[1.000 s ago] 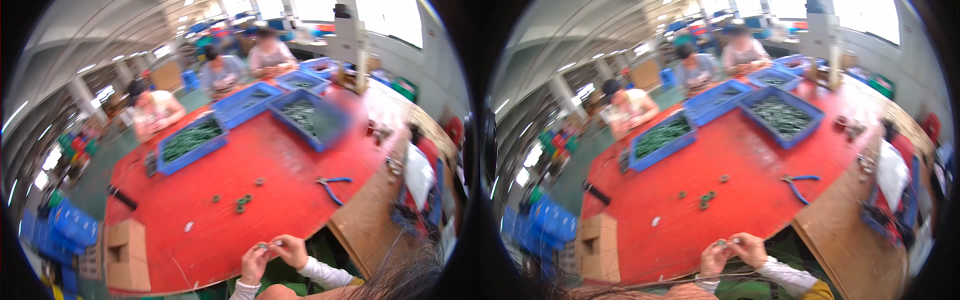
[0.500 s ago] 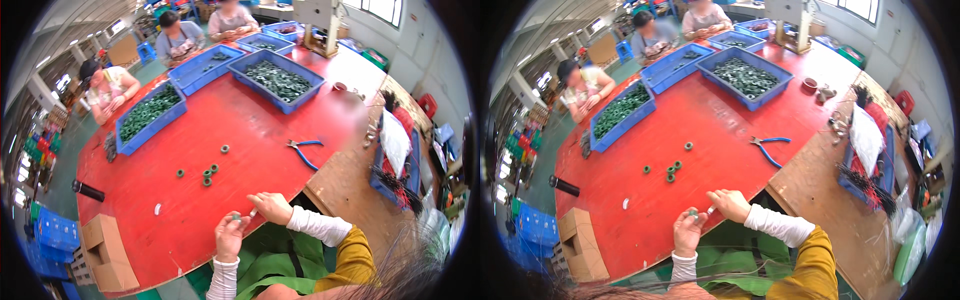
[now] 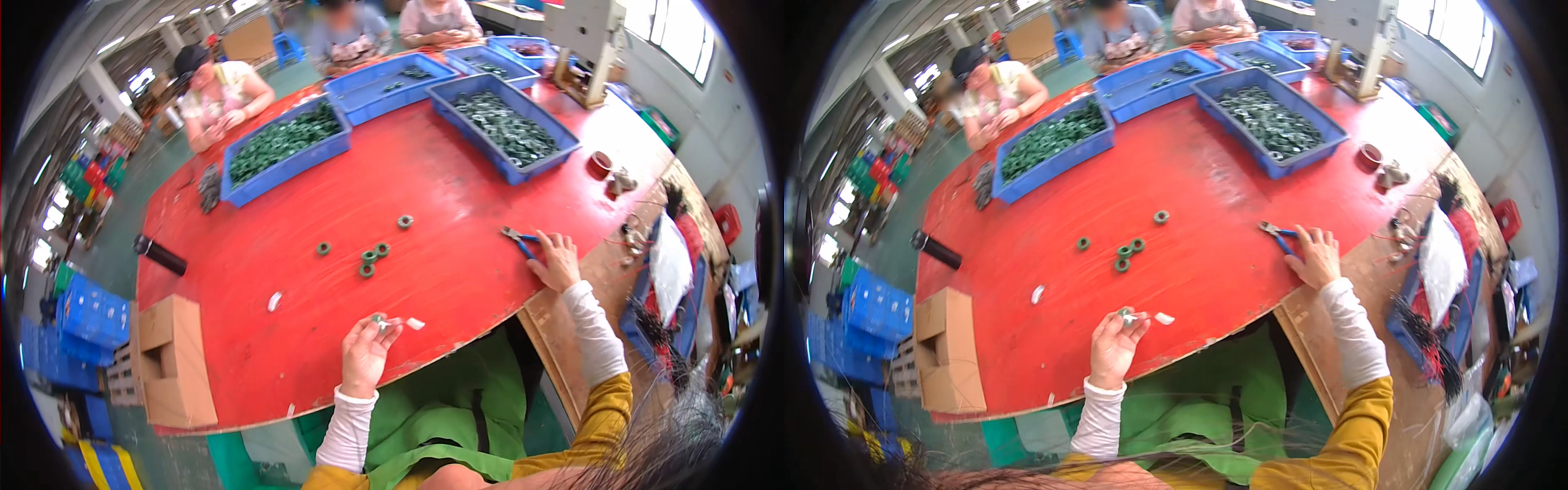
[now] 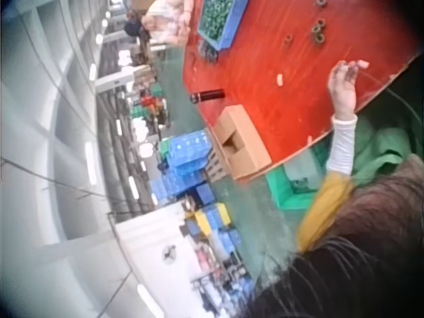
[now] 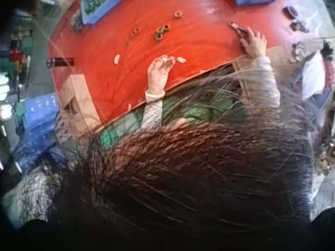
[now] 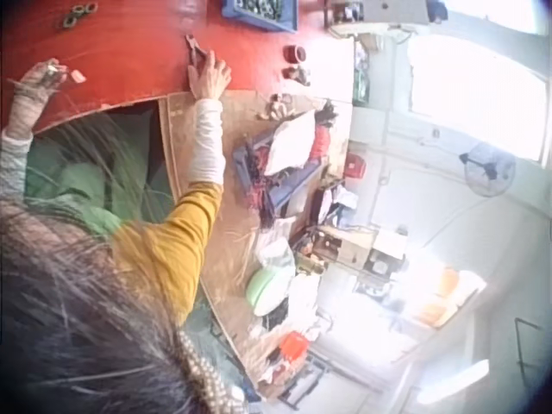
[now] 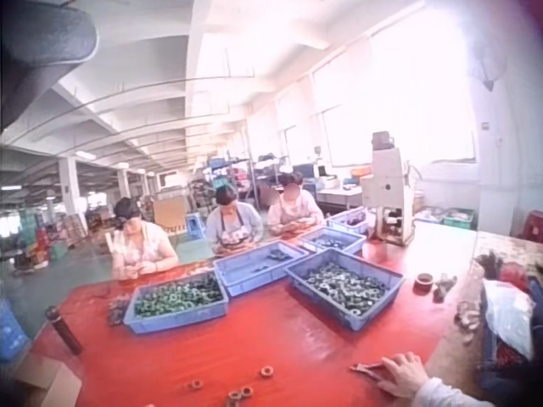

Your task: Assembling small white parts into green plastic rings and trimming with pliers at a factory workstation.

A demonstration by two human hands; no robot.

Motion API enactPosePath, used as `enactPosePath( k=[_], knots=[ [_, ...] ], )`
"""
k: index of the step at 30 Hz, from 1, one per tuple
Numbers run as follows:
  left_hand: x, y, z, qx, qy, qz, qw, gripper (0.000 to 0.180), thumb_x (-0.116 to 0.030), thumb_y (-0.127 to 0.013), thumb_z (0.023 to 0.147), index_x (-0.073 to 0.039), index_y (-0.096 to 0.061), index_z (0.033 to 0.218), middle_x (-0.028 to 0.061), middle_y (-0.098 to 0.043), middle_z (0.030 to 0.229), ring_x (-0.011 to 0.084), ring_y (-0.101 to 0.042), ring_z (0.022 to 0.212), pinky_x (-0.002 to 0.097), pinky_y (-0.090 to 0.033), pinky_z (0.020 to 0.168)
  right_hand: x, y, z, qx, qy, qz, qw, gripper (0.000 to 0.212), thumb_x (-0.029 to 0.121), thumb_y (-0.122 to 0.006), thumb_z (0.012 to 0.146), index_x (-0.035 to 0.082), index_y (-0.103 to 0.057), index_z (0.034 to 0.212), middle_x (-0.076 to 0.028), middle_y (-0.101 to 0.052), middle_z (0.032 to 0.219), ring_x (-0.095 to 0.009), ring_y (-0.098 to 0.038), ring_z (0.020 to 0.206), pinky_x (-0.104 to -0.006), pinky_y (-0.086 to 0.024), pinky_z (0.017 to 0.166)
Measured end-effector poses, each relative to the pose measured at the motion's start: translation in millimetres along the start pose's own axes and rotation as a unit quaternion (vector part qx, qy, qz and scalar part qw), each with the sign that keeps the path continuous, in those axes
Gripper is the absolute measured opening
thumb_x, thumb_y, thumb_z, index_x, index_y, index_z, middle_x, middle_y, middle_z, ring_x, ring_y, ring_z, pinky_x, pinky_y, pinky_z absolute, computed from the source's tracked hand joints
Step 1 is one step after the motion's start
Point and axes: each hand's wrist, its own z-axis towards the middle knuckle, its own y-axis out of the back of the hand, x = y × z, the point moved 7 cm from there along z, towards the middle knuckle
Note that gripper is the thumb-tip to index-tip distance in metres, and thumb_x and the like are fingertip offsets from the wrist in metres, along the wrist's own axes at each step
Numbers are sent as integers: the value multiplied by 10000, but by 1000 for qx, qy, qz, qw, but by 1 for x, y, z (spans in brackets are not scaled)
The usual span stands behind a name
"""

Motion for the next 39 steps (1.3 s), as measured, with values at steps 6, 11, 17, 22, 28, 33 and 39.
enactPosePath(
  k=[6, 11, 17, 22, 28, 33, 39],
  knots=[
    [3, 6, 11, -8, 8, 2, 1000, 92, -95, -551, 917, -48, -624, 947, 87, -648, 1063, 295, -613, 1045, 477, -461, 962, 24, 10, -1, -72, -15, 256, 964, 399, 185, -601, 821, 19, -532, 1178, -166, -561, 953, -288, -567, 866, -361, -458, 735],
    [-1, 10, 7, -9, -19, -21, 1000, 87, -103, -562, 911, -59, -618, 961, 85, -644, 1080, 298, -612, 1049, 478, -459, 965, 168, 12, -92, 354, -71, 743, 564, 374, 342, -521, 931, 14, -531, 1111, -44, -608, 842, -143, -597, 712, -297, -502, 653],
    [3, 4, 5, -21, -17, 4, 1000, 100, -110, -563, 912, -49, -602, 981, 88, -637, 1093, 300, -610, 1051, 480, -463, 956, 242, -17, -160, 437, -102, 805, 388, 477, 316, -479, 966, 6, -400, 1321, -85, -524, 1171, -158, -555, 993, -321, -451, 890],
    [2, -2, -5, -19, -29, 22, 999, 104, -112, -553, 919, -44, -594, 985, 92, -633, 1094, 305, -608, 1054, 477, -470, 948, 248, -30, -161, 445, -111, 765, 452, 499, 358, -465, 966, 35, -385, 1338, -81, -511, 1201, -175, -533, 1048, -337, -449, 899],
    [10, -2, -8, -3, -25, -3, 1000, 80, -97, -550, 918, -48, -600, 956, 97, -638, 1084, 301, -600, 1063, 466, -458, 960, 248, -30, -148, 416, -127, 769, 469, 453, 367, -468, 964, 42, -427, 1277, -71, -518, 1166, -163, -544, 1014, -321, -460, 858],
    [19, 5, -3, -22, -16, -13, 1000, 89, -51, -550, 901, -35, -579, 984, 106, -633, 1073, 282, -598, 1057, 431, -455, 962, 243, -23, -134, 360, -101, 759, 533, 340, 338, -449, 974, 26, -513, 1092, -57, -576, 839, -127, -563, 677, -265, -467, 595],
    [39, -8, 20, -15, 28, -59, 998, 168, -131, -558, 898, 3, -606, 987, 171, -645, 1053, 303, -590, 1074, 465, -449, 971, 237, -46, -118, 322, -118, 717, 607, 304, 312, -424, 986, 27, -529, 985, -33, -549, 780, -76, -489, 540, -226, -390, 433]
  ],
)
